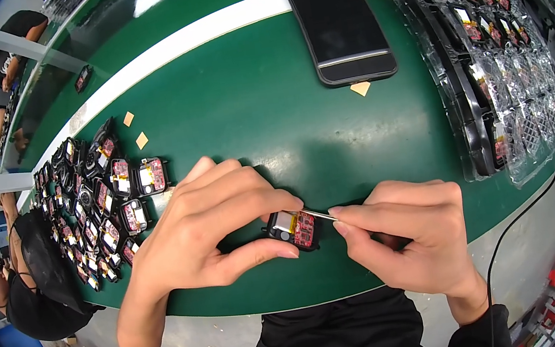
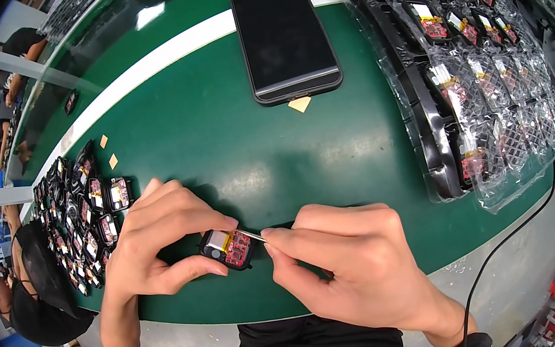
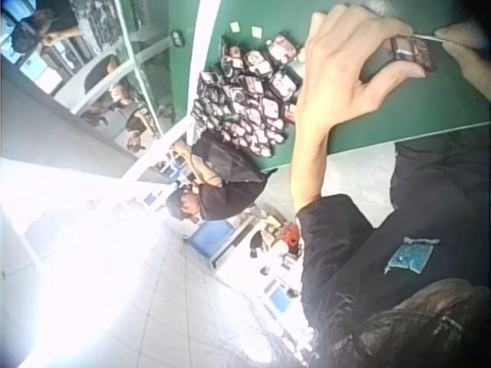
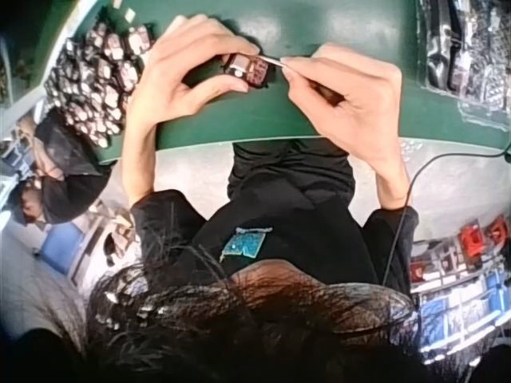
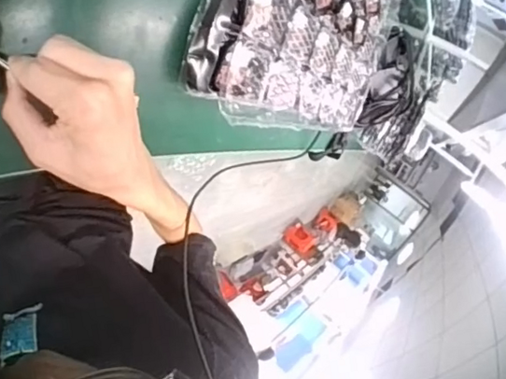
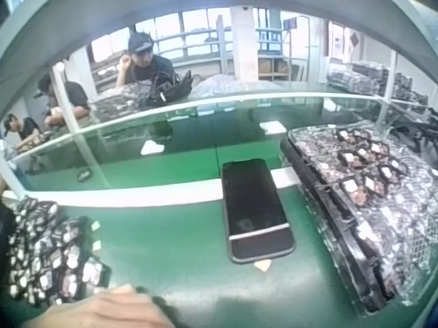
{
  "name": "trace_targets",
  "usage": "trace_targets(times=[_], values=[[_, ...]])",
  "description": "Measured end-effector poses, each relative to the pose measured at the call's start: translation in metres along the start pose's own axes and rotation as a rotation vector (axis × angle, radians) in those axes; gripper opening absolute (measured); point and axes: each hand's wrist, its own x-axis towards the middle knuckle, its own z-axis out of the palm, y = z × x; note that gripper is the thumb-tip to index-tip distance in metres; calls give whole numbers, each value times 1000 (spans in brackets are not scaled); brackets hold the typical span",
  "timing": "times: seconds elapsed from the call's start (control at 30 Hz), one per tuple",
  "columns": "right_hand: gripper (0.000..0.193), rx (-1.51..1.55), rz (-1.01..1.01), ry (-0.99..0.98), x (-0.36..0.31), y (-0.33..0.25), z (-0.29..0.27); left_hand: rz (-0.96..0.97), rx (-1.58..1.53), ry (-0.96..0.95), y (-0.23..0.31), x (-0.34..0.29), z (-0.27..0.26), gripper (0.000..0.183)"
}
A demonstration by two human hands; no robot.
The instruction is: The recorder uses tweezers to handle internal components and apply small adhesive stickers to a smartwatch frame.
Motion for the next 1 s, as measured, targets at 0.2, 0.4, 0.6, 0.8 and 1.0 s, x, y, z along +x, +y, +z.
trace_targets(times=[0.2, 0.4, 0.6, 0.8, 1.0], values=[[23, 17, -14, 19, -1, -1, -2, -7, -40, 12, -1, -1, -1, 53], [20, 28, 39, 104, 0, -4, -7, -30, -35, 56, 3, 1, -1, 57], [15, 27, 31, 238, -1, -5, -4, -2, 70, 65, 9, 7, 2, 52], [14, 113, -14, 261, -8, 3, 2, -147, -134, 166, 11, -6, 5, 56], [15, 102, 15, 243, -6, 8, 5, 67, -283, 287, 26, 90, -30, 52]])
